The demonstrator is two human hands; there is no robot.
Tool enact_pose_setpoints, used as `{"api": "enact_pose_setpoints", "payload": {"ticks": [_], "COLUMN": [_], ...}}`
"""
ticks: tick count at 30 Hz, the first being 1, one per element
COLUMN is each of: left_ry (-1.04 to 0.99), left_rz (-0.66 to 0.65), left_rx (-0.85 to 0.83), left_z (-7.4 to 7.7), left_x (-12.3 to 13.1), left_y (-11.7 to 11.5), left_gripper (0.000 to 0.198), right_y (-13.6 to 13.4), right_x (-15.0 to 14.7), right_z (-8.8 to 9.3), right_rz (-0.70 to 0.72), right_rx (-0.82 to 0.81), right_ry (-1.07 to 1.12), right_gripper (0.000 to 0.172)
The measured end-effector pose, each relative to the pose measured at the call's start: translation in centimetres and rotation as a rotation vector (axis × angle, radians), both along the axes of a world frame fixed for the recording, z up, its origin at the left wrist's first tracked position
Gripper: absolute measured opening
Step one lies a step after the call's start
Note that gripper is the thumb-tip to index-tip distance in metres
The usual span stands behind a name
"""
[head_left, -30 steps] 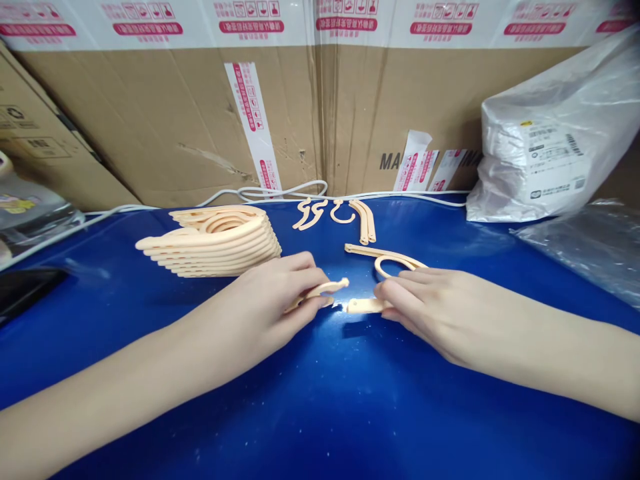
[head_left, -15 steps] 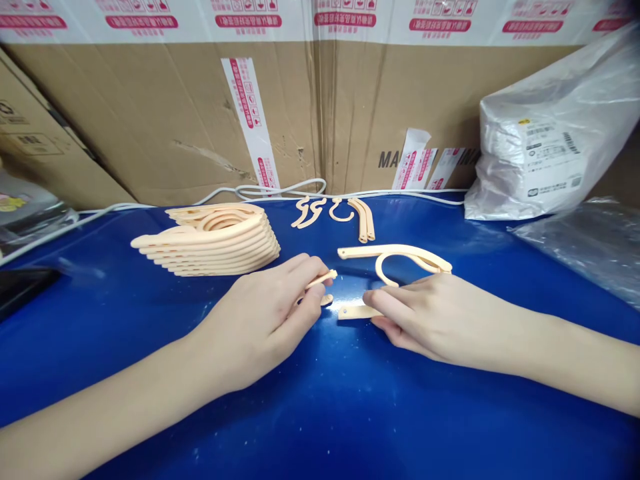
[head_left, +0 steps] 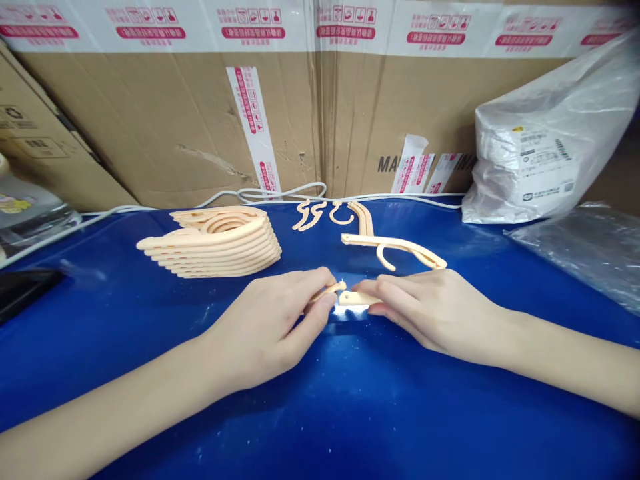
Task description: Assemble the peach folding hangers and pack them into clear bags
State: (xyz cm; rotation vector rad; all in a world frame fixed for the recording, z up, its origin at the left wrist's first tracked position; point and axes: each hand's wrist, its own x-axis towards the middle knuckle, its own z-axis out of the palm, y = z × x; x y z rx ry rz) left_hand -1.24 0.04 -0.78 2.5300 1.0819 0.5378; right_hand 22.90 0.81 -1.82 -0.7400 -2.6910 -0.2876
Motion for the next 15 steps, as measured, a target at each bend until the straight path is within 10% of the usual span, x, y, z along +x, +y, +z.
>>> {"api": "enact_pose_setpoints", "payload": {"ticks": [9, 15], "left_ry": [0.073, 0.171], "left_rz": [-0.044, -0.076], "left_rx": [0.032, 0.362], "left_z": [0.3, -1.1], "left_x": [0.2, 0.1], "left_y": [-0.2, 0.0], "left_gripper": [0.026, 0.034], "right_y": [0.0, -0.4], "right_x": [0.1, 0.0], "right_z": [-0.1, -0.2], "right_rz": [0.014, 0.055], "right_rx": [0.025, 0.015], "right_ry": [0.007, 0.025], "right_gripper": [0.025, 0.028]}}
